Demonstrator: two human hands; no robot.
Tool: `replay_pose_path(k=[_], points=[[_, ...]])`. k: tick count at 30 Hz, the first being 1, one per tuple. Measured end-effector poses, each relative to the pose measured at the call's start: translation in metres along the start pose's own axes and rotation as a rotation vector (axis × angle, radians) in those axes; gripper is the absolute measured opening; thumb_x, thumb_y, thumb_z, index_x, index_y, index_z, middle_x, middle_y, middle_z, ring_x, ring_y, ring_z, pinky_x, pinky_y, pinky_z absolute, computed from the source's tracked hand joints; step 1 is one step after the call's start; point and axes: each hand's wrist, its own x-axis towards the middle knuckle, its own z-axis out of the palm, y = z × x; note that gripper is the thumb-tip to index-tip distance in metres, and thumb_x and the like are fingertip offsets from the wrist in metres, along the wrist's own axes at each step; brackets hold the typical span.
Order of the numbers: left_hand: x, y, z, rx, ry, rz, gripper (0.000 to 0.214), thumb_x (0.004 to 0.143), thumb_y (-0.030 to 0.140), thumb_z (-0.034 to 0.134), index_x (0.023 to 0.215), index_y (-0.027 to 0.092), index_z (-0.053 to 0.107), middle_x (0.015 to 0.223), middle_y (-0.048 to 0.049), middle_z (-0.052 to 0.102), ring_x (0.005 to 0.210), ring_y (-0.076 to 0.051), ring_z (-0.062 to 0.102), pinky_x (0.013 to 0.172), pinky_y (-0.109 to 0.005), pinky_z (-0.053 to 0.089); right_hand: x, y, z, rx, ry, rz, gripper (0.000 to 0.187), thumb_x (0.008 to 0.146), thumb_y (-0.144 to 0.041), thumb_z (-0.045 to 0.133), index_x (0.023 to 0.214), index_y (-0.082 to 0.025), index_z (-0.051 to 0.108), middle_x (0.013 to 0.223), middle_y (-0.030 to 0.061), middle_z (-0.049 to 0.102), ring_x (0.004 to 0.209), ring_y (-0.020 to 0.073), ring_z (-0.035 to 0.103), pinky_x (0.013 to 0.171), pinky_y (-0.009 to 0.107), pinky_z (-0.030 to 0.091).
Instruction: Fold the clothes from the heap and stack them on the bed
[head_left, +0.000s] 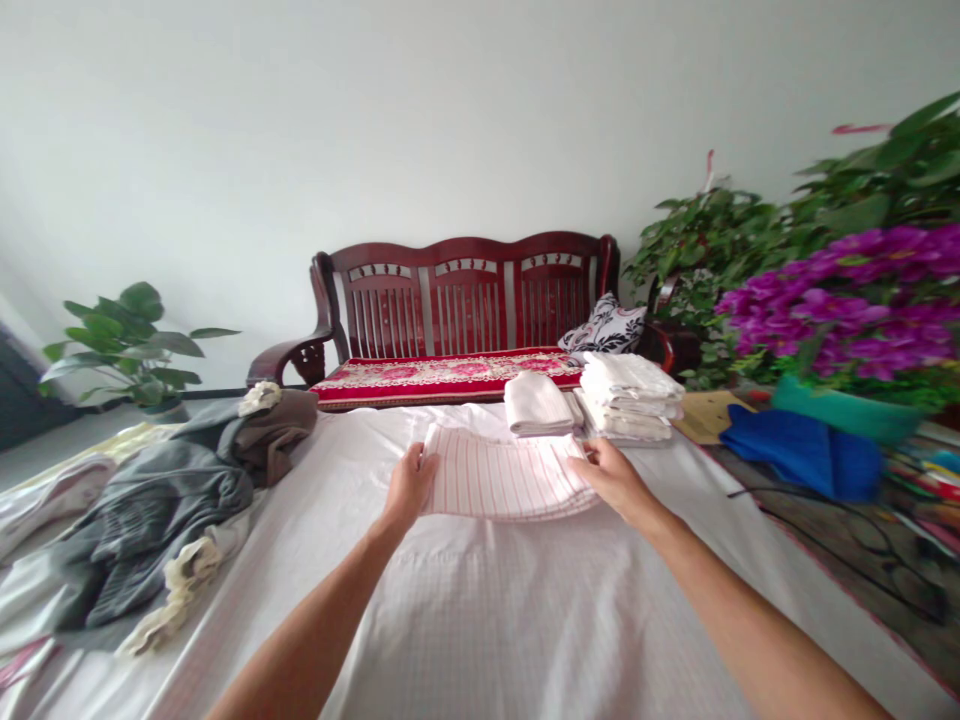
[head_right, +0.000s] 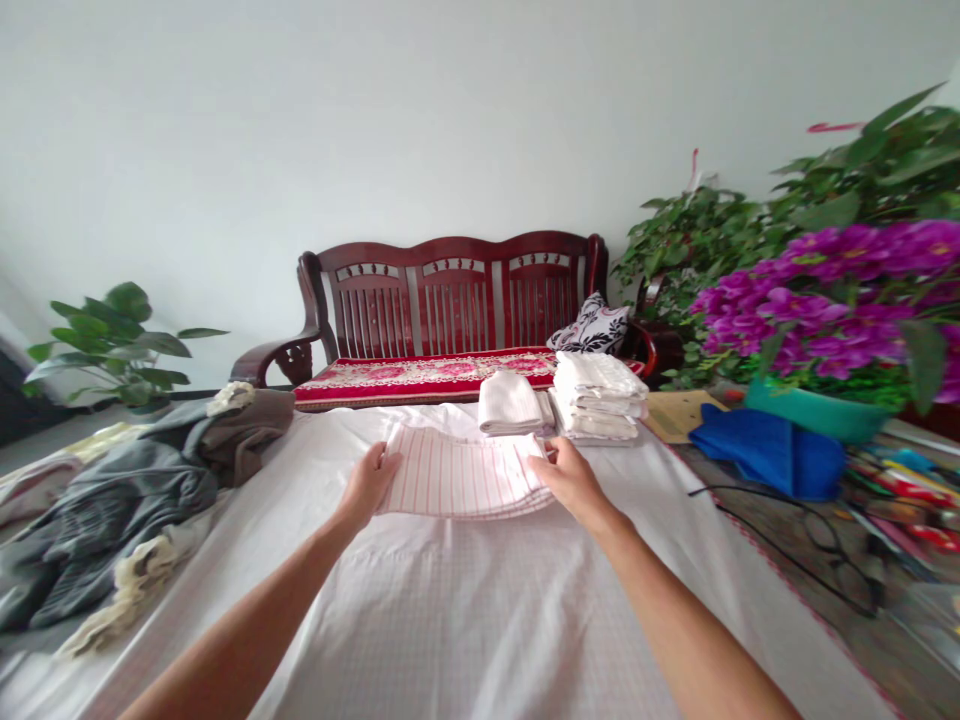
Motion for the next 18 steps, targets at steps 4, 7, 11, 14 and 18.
replay_pose_path(k=[4, 7, 11, 14, 18], points=[[0.004, -0.034, -0.040, 0.032, 0.049, -0.007, 0.020, 0.087, 0.033, 0.050, 0.094, 0.018, 0.061, 0.072, 0.0016, 0.062, 0.068, -0.016, 0.059, 0.058, -0.024, 0.035, -0.003, -0.032, 0.044, 0.000, -0.088, -0.009, 0.038, 0.078, -0.047, 0.061, 0.104, -0.019, 0.057, 0.089, 0.0049, 0.072, 0.081, 0.0216, 0.068, 0.070, 0.030, 0.049], [0.001, -0.063, -0.056, 0.134, 0.019, -0.050, 0.025, 0.088, 0.032, 0.051, 0.105, 0.018, 0.062, 0.072, 0.0003, 0.065, 0.067, -0.018, 0.062, 0.058, -0.025, 0.037, -0.010, -0.040, 0.071, -0.162, -0.158, 0.025, 0.034, 0.078, -0.041, 0.063, 0.105, -0.020, 0.056, 0.088, 0.0047, 0.072, 0.082, 0.0214, 0.069, 0.071, 0.030, 0.048], [-0.010, -0.073, -0.064, 0.320, -0.006, -0.080, 0.039, 0.089, 0.031, 0.054, 0.125, 0.018, 0.058, 0.092, -0.0063, 0.072, 0.079, -0.023, 0.067, 0.066, -0.030, 0.045, -0.020, -0.041, 0.072, -0.359, -0.211, 0.063, 0.038, 0.081, -0.043, 0.064, 0.111, -0.020, 0.057, 0.091, 0.0069, 0.073, 0.084, 0.0249, 0.069, 0.071, 0.032, 0.046], [-0.018, -0.057, -0.062, 0.543, 0.065, 0.043, 0.049, 0.092, 0.027, 0.050, 0.140, 0.017, 0.049, 0.130, -0.0152, 0.063, 0.107, -0.028, 0.065, 0.085, -0.038, 0.051, -0.026, -0.055, 0.060, -0.594, -0.146, -0.028, 0.040, 0.091, -0.045, 0.054, 0.122, -0.019, 0.056, 0.108, 0.0111, 0.072, 0.098, 0.0269, 0.069, 0.077, 0.034, 0.048], [-0.024, -0.034, -0.041, 0.641, 0.002, 0.386, 0.044, 0.099, 0.028, 0.043, 0.141, 0.017, 0.051, 0.144, -0.0131, 0.056, 0.135, -0.028, 0.049, 0.113, -0.042, 0.037, -0.034, -0.090, 0.076, -0.725, -0.099, -0.391, 0.036, 0.098, -0.028, 0.041, 0.128, -0.016, 0.059, 0.128, 0.0144, 0.066, 0.121, 0.0252, 0.059, 0.101, 0.036, 0.043]])
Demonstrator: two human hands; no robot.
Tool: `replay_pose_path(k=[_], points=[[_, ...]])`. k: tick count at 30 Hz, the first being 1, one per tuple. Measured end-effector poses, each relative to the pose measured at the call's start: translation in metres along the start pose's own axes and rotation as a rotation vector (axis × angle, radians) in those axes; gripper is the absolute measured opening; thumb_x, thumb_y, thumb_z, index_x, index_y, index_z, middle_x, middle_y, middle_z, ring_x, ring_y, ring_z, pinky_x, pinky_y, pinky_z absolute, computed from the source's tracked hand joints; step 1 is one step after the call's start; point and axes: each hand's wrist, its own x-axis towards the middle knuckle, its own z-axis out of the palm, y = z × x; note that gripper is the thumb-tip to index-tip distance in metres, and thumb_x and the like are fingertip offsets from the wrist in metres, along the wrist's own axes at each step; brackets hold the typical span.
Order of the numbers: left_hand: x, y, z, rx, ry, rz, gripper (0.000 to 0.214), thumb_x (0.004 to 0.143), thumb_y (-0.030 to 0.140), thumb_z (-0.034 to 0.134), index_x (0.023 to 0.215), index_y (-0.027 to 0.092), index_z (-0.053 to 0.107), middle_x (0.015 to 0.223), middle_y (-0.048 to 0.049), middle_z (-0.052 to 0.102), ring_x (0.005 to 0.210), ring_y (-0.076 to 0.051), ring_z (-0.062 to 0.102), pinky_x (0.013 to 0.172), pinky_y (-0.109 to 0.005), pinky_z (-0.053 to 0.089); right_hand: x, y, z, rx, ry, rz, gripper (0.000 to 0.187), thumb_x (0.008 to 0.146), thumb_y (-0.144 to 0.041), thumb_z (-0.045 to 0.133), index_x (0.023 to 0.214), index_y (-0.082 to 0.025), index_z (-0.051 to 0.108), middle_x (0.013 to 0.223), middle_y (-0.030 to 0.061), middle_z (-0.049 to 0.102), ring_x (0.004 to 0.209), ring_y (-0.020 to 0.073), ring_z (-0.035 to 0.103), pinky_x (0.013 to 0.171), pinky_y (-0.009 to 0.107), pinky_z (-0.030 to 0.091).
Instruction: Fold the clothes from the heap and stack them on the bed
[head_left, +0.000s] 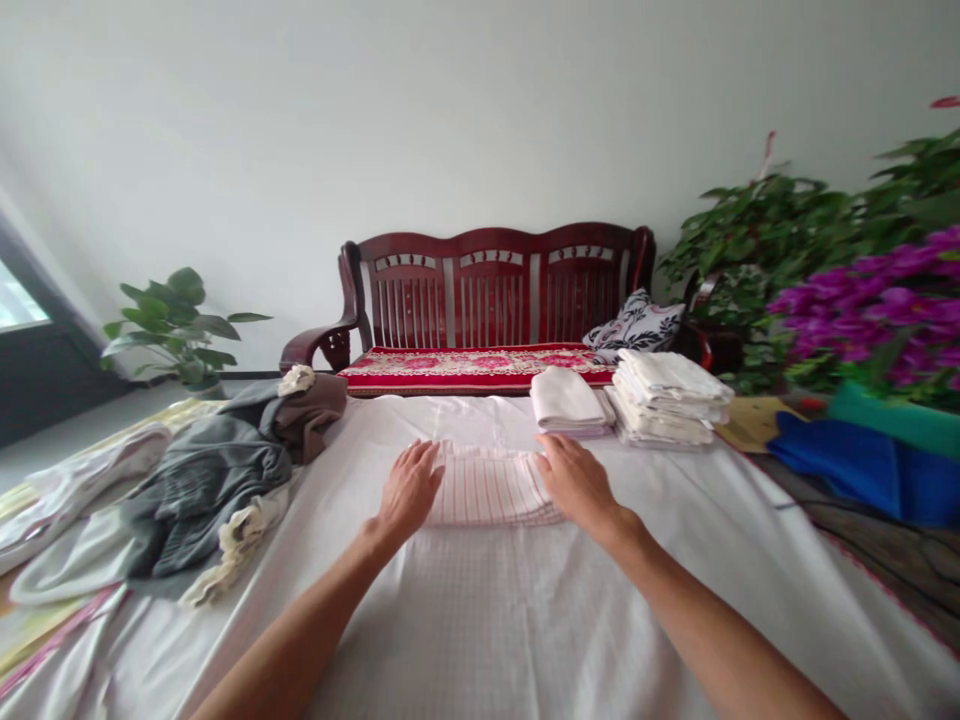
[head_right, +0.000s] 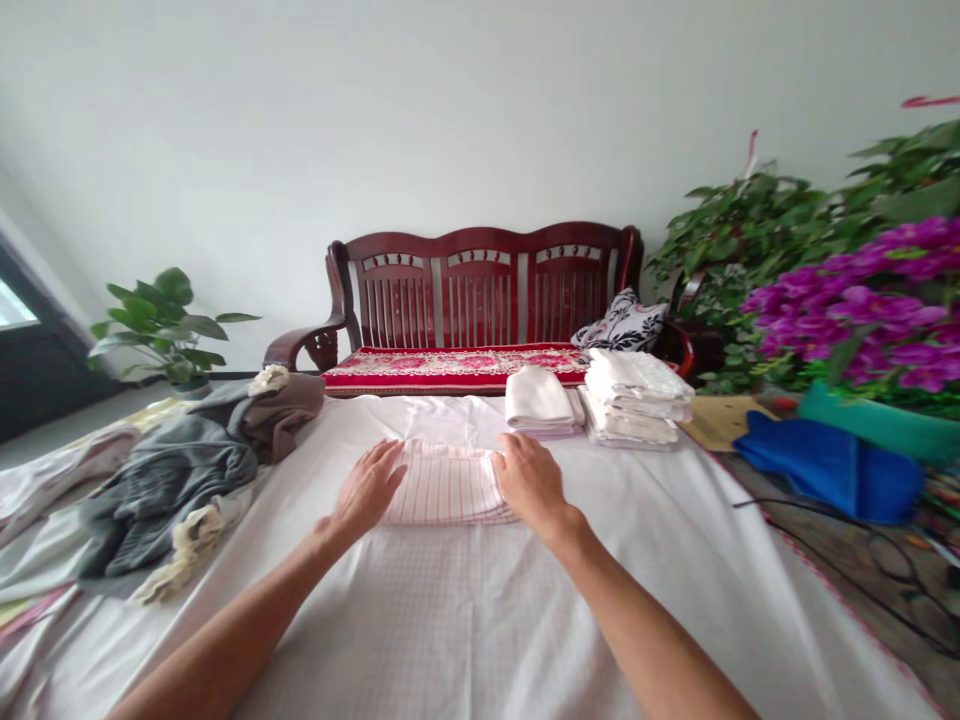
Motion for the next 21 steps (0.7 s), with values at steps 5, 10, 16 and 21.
replay_pose_path(k=[5, 10, 16, 21], points=[[0.006, 0.013, 0.021, 0.099, -0.100, 0.171, 0.049, 0.101, 0.046, 0.041, 0.144, 0.024, 0.050, 0.154, -0.0112, 0.045, 0.147, -0.034, 0.032, 0.119, -0.056, 0.022, 0.013, -0.043, 0.032, 0.000, -0.194, -0.254, 0.054, 0.099, -0.038, 0.040, 0.147, -0.013, 0.045, 0.154, 0.0161, 0.045, 0.145, 0.0291, 0.035, 0.119, 0.049, 0.024], [0.008, -0.005, 0.027, 0.076, -0.214, 0.178, 0.059, 0.100, 0.053, 0.039, 0.153, 0.028, 0.038, 0.160, -0.0108, 0.037, 0.148, -0.035, 0.030, 0.118, -0.057, 0.021, 0.013, -0.029, 0.054, -0.031, -0.307, -0.222, 0.061, 0.100, -0.048, 0.036, 0.151, -0.016, 0.042, 0.159, 0.0140, 0.038, 0.148, 0.0294, 0.029, 0.121, 0.051, 0.017], [0.007, -0.022, 0.021, 0.030, -0.286, 0.163, 0.060, 0.101, 0.052, 0.037, 0.155, 0.028, 0.034, 0.163, -0.0085, 0.031, 0.151, -0.033, 0.024, 0.120, -0.056, 0.020, 0.004, -0.008, 0.056, -0.076, -0.250, -0.164, 0.062, 0.100, -0.049, 0.035, 0.151, -0.015, 0.042, 0.158, 0.0163, 0.038, 0.149, 0.0304, 0.027, 0.121, 0.055, 0.011], [0.007, -0.038, 0.017, -0.002, -0.355, 0.139, 0.060, 0.101, 0.051, 0.035, 0.157, 0.027, 0.031, 0.165, -0.0080, 0.024, 0.153, -0.030, 0.016, 0.121, -0.053, 0.020, 0.001, -0.004, 0.058, -0.066, -0.210, -0.172, 0.060, 0.100, -0.049, 0.037, 0.150, -0.017, 0.044, 0.158, 0.0153, 0.039, 0.149, 0.0298, 0.028, 0.120, 0.057, 0.013]])
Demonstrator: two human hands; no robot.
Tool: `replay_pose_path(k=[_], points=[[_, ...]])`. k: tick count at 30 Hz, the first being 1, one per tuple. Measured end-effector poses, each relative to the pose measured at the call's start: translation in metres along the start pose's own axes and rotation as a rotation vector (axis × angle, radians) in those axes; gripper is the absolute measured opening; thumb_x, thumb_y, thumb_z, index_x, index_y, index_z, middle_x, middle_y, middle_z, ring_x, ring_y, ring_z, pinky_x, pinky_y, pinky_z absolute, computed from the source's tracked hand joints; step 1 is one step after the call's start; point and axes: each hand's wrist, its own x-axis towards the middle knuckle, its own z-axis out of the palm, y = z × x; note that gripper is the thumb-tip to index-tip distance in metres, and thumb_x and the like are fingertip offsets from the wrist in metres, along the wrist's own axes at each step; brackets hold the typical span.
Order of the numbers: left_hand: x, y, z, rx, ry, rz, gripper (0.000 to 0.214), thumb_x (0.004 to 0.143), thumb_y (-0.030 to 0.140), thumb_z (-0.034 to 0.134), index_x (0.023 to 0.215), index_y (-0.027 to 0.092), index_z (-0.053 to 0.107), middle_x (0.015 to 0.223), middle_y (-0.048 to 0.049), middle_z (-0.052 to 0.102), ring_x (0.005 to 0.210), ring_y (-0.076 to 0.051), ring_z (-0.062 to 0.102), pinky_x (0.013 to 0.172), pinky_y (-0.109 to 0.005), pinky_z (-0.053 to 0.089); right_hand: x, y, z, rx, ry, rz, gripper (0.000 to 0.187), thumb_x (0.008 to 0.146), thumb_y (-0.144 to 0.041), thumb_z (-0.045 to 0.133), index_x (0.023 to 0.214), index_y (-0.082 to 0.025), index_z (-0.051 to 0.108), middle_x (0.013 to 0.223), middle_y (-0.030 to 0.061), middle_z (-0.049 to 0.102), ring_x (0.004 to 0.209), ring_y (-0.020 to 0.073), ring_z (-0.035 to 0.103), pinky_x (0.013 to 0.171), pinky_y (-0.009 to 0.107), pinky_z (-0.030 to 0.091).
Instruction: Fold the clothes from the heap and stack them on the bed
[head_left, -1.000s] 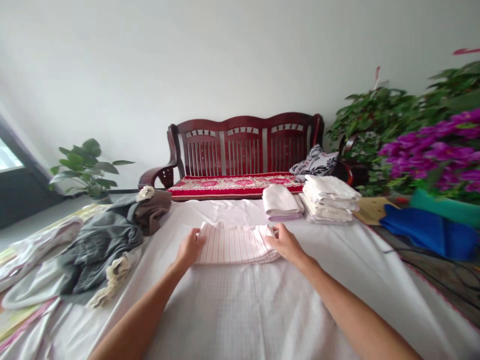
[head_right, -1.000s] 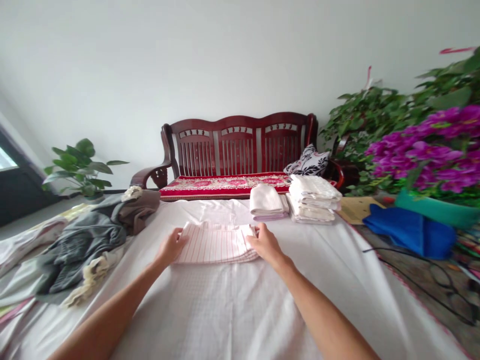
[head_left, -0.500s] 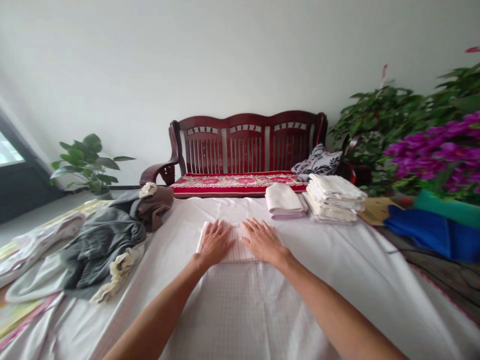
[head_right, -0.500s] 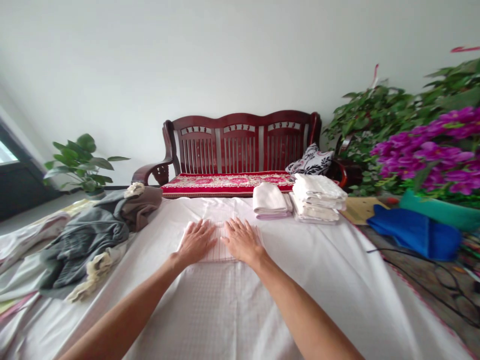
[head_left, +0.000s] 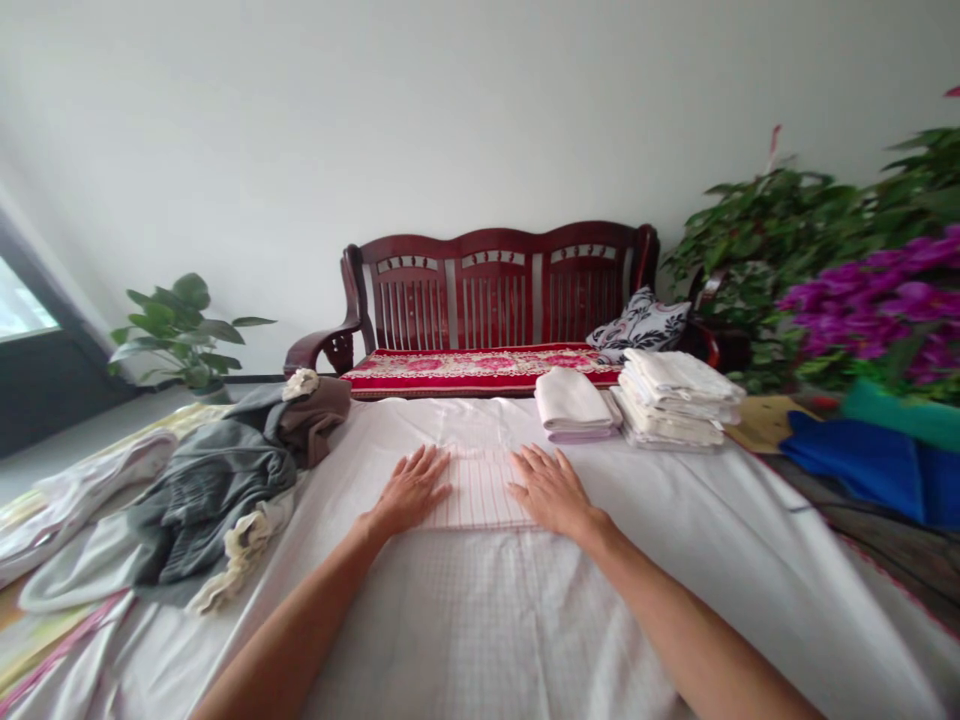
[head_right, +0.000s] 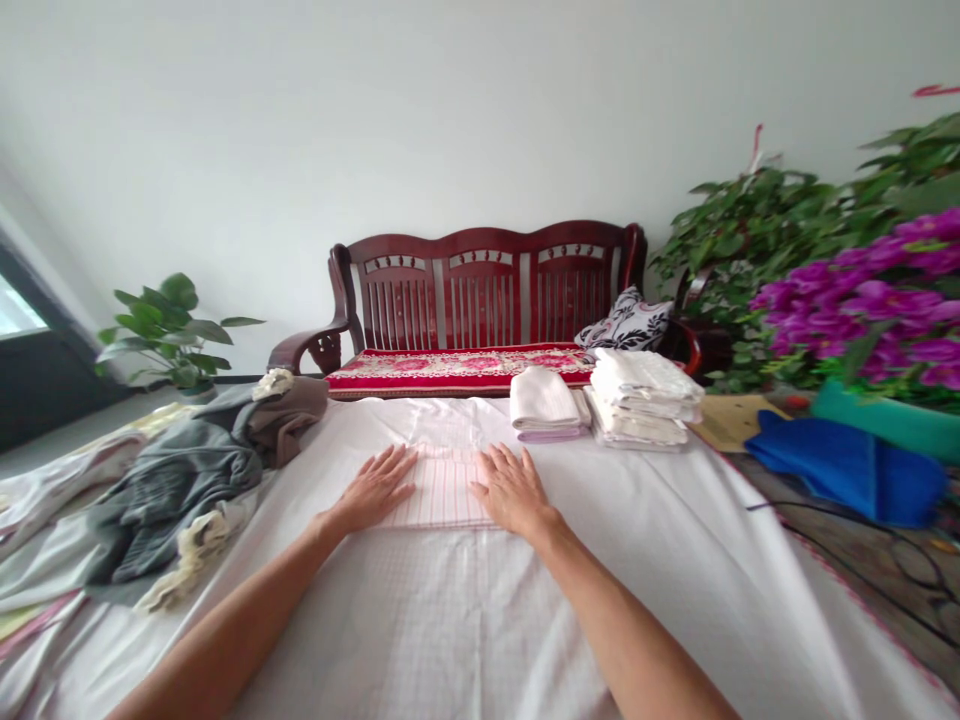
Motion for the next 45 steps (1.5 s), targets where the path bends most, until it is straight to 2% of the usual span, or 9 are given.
replay_pose_path(k=[4, 8, 11, 17, 26, 32, 36, 40, 45], points=[[-0.010, -0.017, 0.004, -0.051, 0.041, -0.047, 0.060, 0.101, 0.047, 0.036, 0.155, 0.022, 0.034, 0.166, -0.0121, 0.023, 0.154, -0.030, 0.014, 0.121, -0.049, 0.021, 0.003, 0.008, -0.005, 0.073, 0.013, -0.026, 0.053, 0.102, -0.043, 0.033, 0.147, -0.020, 0.047, 0.155, 0.0119, 0.045, 0.146, 0.0257, 0.034, 0.120, 0.052, 0.019], [-0.021, -0.035, 0.012, -0.208, 0.245, -0.211, 0.062, 0.096, 0.036, 0.044, 0.153, 0.013, 0.035, 0.161, -0.0200, 0.032, 0.148, -0.030, 0.032, 0.118, -0.045, 0.031, 0.004, 0.021, -0.012, 0.166, 0.123, 0.059, 0.051, 0.103, -0.035, 0.026, 0.147, -0.020, 0.046, 0.153, 0.0117, 0.048, 0.144, 0.0250, 0.038, 0.116, 0.052, 0.028], [-0.025, -0.042, 0.014, -0.366, 0.356, -0.362, 0.058, 0.089, 0.026, 0.050, 0.146, 0.012, 0.045, 0.144, -0.0195, 0.054, 0.133, -0.029, 0.053, 0.110, -0.044, 0.041, -0.002, 0.021, -0.017, 0.121, 0.220, 0.084, 0.051, 0.103, -0.036, 0.028, 0.146, -0.019, 0.047, 0.153, 0.0132, 0.047, 0.146, 0.0273, 0.035, 0.118, 0.055, 0.022], [-0.018, -0.035, 0.003, -0.661, 0.306, -0.558, 0.052, 0.081, 0.026, 0.060, 0.131, 0.012, 0.057, 0.107, -0.0119, 0.072, 0.090, -0.022, 0.069, 0.078, -0.030, 0.051, -0.009, -0.011, -0.022, 0.046, 0.197, -0.067, 0.054, 0.102, -0.040, 0.033, 0.148, -0.016, 0.046, 0.157, 0.0128, 0.041, 0.149, 0.0259, 0.027, 0.123, 0.051, 0.009], [-0.015, -0.021, -0.020, -0.848, 0.131, -0.542, 0.031, 0.065, 0.035, 0.073, 0.086, 0.013, 0.069, 0.066, -0.0027, 0.067, 0.065, -0.020, 0.064, 0.056, -0.025, 0.041, 0.004, -0.060, -0.012, 0.143, 0.024, -0.164, 0.063, 0.101, -0.046, 0.035, 0.154, -0.012, 0.037, 0.161, 0.0134, 0.034, 0.151, 0.0268, 0.023, 0.124, 0.050, 0.011], [-0.019, -0.001, -0.035, -1.099, 0.039, -0.485, 0.046, 0.061, 0.054, 0.071, 0.083, 0.013, 0.066, 0.065, -0.0024, 0.065, 0.058, -0.017, 0.061, 0.053, -0.025, 0.042, 0.009, -0.073, 0.001, 0.207, -0.087, -0.123, 0.061, 0.101, -0.047, 0.036, 0.153, -0.016, 0.038, 0.163, 0.0125, 0.030, 0.152, 0.0271, 0.019, 0.123, 0.053, 0.010], [-0.013, 0.018, -0.053, -1.309, 0.063, -0.422, 0.052, 0.056, 0.054, 0.074, 0.086, 0.012, 0.065, 0.065, -0.0007, 0.063, 0.054, -0.013, 0.057, 0.051, -0.023, 0.040, 0.008, -0.071, 0.004, 0.291, -0.051, -0.128, 0.055, 0.099, -0.043, 0.043, 0.147, -0.017, 0.046, 0.162, 0.0143, 0.032, 0.152, 0.0287, 0.019, 0.122, 0.054, 0.009], [0.002, 0.041, -0.069, -1.250, 0.093, -0.343, 0.048, 0.062, 0.049, 0.074, 0.091, 0.012, 0.063, 0.066, 0.0007, 0.062, 0.054, -0.012, 0.056, 0.050, -0.022, 0.039, 0.015, -0.062, -0.005, 0.798, 0.035, -0.009, 0.041, 0.099, -0.043, 0.041, 0.120, -0.019, 0.067, 0.145, 0.0146, 0.055, 0.141, 0.0272, 0.040, 0.119, 0.047, 0.024], [0.025, 0.071, -0.069, -1.068, 0.124, -0.283, 0.034, 0.073, 0.038, 0.069, 0.094, 0.013, 0.063, 0.064, 0.0011, 0.061, 0.053, -0.013, 0.057, 0.046, -0.021, 0.038, 0.025, -0.050, -0.029, 1.193, -0.069, 0.165, 0.067, 0.102, -0.055, 0.012, 0.122, -0.016, 0.063, 0.112, 0.0149, 0.073, 0.094, 0.0228, 0.071, 0.083, 0.040, 0.056]])
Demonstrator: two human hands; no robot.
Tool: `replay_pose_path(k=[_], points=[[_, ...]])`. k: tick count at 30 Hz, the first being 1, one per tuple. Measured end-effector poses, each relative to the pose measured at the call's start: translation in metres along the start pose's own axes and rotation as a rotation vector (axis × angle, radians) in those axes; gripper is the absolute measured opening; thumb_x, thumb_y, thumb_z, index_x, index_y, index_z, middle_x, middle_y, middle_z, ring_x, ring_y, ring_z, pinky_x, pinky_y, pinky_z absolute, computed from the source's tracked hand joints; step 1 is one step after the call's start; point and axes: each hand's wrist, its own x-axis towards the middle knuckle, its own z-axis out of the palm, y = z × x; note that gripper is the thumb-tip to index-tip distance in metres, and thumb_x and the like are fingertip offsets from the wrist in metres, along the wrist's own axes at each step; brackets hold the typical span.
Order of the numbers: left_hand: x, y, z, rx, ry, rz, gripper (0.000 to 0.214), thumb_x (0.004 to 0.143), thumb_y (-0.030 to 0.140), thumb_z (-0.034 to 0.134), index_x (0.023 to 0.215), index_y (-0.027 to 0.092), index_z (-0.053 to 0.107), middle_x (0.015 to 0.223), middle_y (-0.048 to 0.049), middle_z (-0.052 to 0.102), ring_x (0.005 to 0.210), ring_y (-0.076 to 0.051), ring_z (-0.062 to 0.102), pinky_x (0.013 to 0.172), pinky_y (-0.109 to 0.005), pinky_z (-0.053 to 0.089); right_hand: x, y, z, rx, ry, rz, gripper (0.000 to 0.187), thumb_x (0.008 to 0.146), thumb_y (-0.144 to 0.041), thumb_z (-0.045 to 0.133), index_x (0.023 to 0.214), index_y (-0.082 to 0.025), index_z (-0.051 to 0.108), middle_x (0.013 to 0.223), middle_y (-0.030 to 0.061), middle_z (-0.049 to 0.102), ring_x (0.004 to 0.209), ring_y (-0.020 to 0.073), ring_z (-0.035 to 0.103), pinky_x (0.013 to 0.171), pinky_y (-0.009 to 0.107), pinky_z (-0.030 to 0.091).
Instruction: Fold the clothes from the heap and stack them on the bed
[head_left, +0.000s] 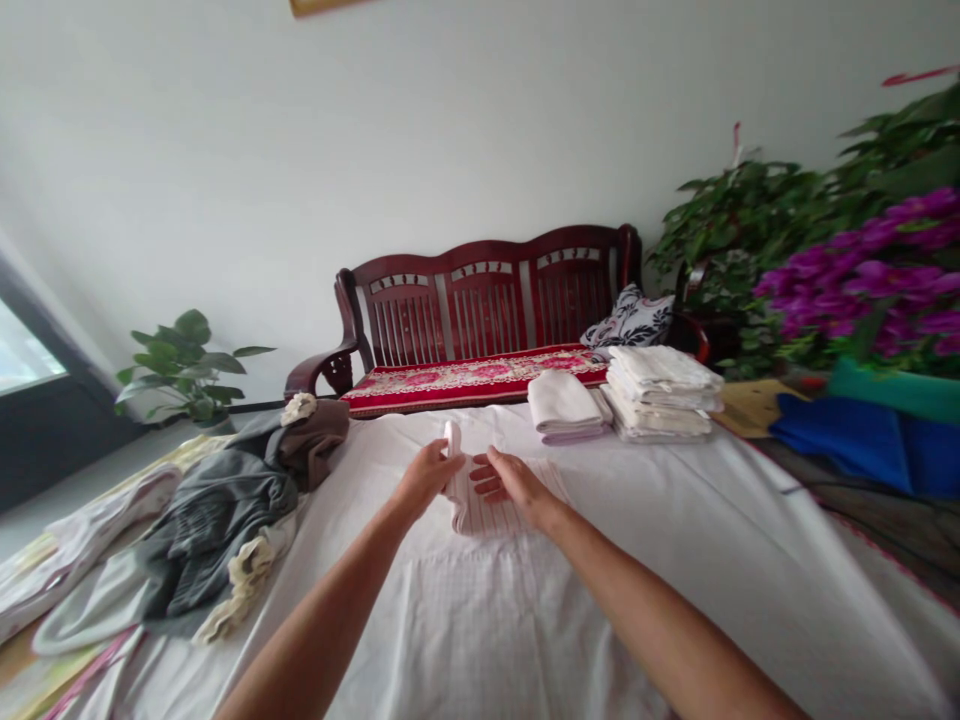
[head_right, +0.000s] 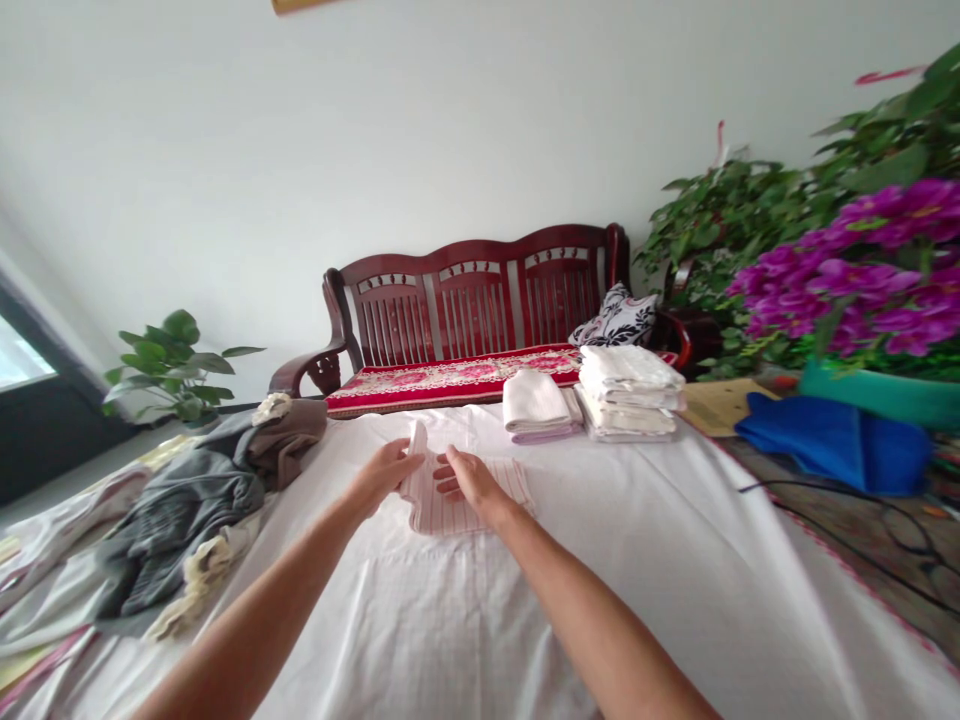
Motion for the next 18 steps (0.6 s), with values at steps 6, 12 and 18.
replay_pose_path(k=[6, 12, 18], points=[[0.003, 0.008, 0.039, -0.104, -0.110, -0.068, 0.038, 0.081, 0.024, 0.065, 0.118, 0.014, 0.061, 0.070, -0.0011, 0.068, 0.061, -0.015, 0.067, 0.056, -0.024, 0.052, -0.002, -0.012, -0.010, 0.288, -0.100, 0.163, 0.055, 0.096, -0.063, 0.036, 0.102, -0.018, 0.068, 0.083, 0.0092, 0.074, 0.074, 0.0208, 0.069, 0.066, 0.034, 0.056], [0.005, 0.000, 0.042, -0.180, -0.044, -0.116, 0.049, 0.078, 0.003, 0.050, 0.125, 0.011, 0.061, 0.075, -0.0025, 0.070, 0.058, -0.011, 0.066, 0.058, -0.021, 0.051, 0.003, 0.003, -0.016, 0.025, 0.064, 0.113, 0.023, 0.085, -0.033, 0.059, 0.097, -0.015, 0.068, 0.088, 0.0071, 0.074, 0.076, 0.0197, 0.067, 0.064, 0.028, 0.050], [0.005, -0.030, 0.041, 0.153, 0.327, 0.288, 0.045, 0.077, 0.001, 0.043, 0.108, 0.016, 0.072, 0.101, -0.0079, 0.074, 0.096, -0.019, 0.069, 0.091, -0.035, 0.055, -0.001, 0.007, -0.035, -0.336, 0.188, 0.078, 0.033, 0.082, -0.025, 0.057, 0.114, -0.018, 0.066, 0.106, 0.0082, 0.074, 0.097, 0.0238, 0.066, 0.080, 0.029, 0.045]])
